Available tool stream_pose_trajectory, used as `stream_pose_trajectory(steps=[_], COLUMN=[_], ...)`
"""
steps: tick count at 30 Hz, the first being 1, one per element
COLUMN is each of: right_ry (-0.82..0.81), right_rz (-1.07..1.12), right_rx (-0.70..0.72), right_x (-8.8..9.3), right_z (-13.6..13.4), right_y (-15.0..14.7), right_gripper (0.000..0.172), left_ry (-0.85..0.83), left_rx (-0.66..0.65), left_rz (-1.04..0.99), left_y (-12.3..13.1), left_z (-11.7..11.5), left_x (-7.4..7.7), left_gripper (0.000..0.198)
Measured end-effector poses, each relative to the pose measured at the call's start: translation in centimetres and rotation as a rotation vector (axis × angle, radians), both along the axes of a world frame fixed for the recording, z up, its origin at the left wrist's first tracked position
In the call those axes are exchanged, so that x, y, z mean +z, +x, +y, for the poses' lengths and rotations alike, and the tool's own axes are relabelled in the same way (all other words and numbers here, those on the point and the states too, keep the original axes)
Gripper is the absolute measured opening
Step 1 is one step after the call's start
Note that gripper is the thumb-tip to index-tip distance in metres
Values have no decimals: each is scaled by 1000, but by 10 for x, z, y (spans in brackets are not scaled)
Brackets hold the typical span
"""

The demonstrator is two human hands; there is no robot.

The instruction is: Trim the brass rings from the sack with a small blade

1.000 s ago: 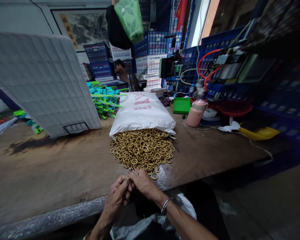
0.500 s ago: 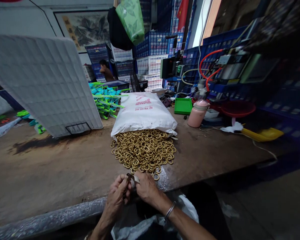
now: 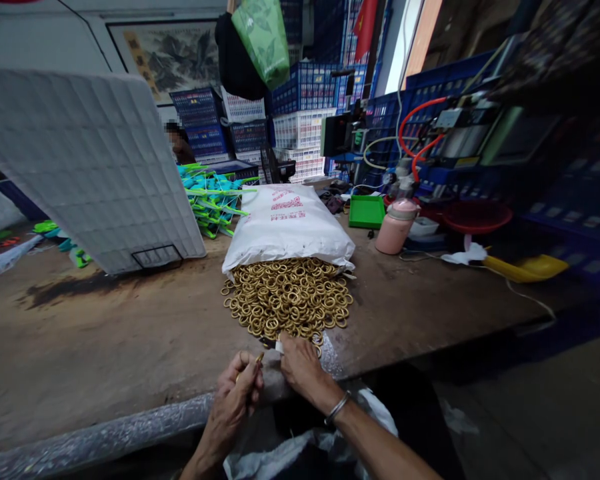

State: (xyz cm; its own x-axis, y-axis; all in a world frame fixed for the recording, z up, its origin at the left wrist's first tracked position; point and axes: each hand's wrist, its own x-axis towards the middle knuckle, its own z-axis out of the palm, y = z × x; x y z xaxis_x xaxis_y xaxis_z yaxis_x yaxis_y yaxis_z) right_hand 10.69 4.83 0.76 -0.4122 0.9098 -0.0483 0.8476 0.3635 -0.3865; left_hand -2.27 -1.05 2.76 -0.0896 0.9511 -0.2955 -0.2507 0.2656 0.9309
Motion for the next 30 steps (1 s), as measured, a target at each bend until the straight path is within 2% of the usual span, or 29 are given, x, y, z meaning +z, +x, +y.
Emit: stream_pose_trajectory(steps=[3,7,13,19,22,26,30], right_ry=[18,32,86,155,149,134,127], right_rz=[24,122,284,243,200,140,4], right_rx=[-22,-99,-193,-286,-242,-81,-70], right_x=[-4,-10,-4,6,7,7,7], right_z=[5,9,19,42,44,37,31], right_y=[2,-2,-4,-3,-4,-9,-15], right_gripper=[21,16,12,16,17,19,20], left_ry=[-8,19,-4,18,1,-58,-79], left_rx=[14,90,126,140,133,129,159], left_rz=[-118,-283,-317,-362,-412,-486,-532], left_y=[-3,-9,-16,-18,-18,-20,-22], left_z=[-1,-2,-2,2,6,9,9], left_x=[5,2,-5,-8,-8,-9,-13], left_gripper=[38,34,35,28,26,28,28])
